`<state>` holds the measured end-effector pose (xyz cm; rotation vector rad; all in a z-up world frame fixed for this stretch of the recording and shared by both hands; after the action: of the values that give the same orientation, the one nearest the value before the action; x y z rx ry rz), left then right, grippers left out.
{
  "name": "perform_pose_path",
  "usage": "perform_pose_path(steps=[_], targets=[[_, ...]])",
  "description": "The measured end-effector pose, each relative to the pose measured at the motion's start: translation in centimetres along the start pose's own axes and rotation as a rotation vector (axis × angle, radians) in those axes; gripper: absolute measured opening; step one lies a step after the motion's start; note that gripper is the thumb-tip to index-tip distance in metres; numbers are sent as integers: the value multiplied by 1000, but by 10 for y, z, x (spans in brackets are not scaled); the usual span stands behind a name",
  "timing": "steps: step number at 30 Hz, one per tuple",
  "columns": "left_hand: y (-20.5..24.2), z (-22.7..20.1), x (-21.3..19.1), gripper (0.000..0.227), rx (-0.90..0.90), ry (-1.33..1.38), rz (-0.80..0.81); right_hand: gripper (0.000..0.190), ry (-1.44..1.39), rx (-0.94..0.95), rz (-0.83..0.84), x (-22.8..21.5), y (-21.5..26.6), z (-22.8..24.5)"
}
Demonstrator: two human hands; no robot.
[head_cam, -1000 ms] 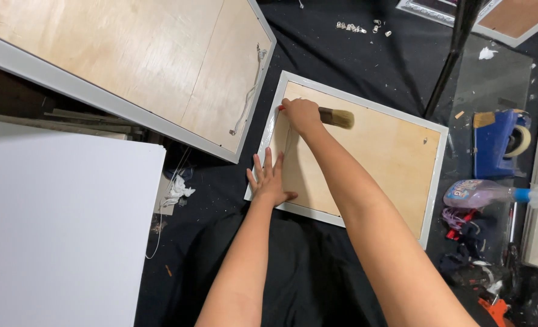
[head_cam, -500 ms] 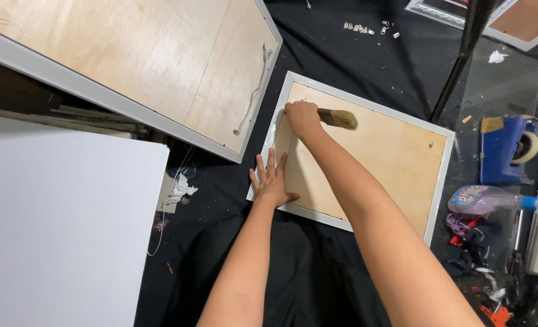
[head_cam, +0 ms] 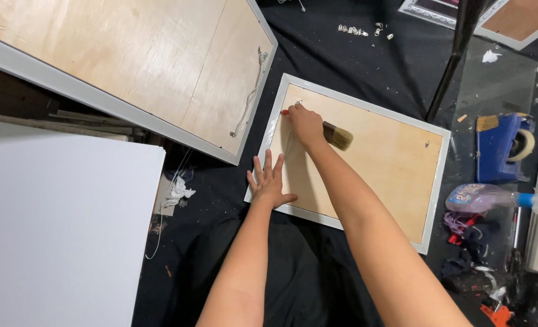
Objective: Assembling a picture frame by cleaning the glass, inserting the mat and backing, and securing the back panel.
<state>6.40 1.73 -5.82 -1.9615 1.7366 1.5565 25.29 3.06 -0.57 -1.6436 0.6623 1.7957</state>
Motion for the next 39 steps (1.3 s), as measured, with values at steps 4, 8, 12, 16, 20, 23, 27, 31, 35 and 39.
perform_pose_path(steps=[4,8,12,16,20,23,27,31,35,39], targets=[[-3,1,4,127,0,3,0,23,56,-46,1,26,-10,-10],[-2,1,3,127,-8,7,4,20,132,-119,-21,51,-18,-15],[-1,-1,-1,126,-7,16,7,18,159,-151,-37,62,-25,-14],[-1,0,0,126,-10,3,13,20,214,-156,9,65,-20,-3],[-4,0,0,127,-17,3,20,20,396,-173,-116,79,-16,4],[-4,0,2,128,-25,0,26,21,523,-155,-190,79,-11,12],[0,-2,-1,128,-13,-16,36,23,262,-138,-93,63,-7,-2],[-5,3,7,127,-5,-33,48,23,62,-152,3,50,-21,-40],[-5,3,9,127,-17,-35,58,42,-107,239,82,64,-50,-120],[-4,1,6,127,-19,-29,56,49,-127,349,126,51,-54,-130]])
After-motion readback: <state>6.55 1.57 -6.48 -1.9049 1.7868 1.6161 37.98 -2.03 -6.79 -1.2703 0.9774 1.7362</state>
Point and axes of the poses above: each hand's wrist, its own y-axis away from the middle knuckle, its own x-axis out of the palm, z = x × y, the point moved 9 cm from there along -y, towards the middle knuckle, and after that the axes turned 12 degrees about -z, right-handed, at the moved point
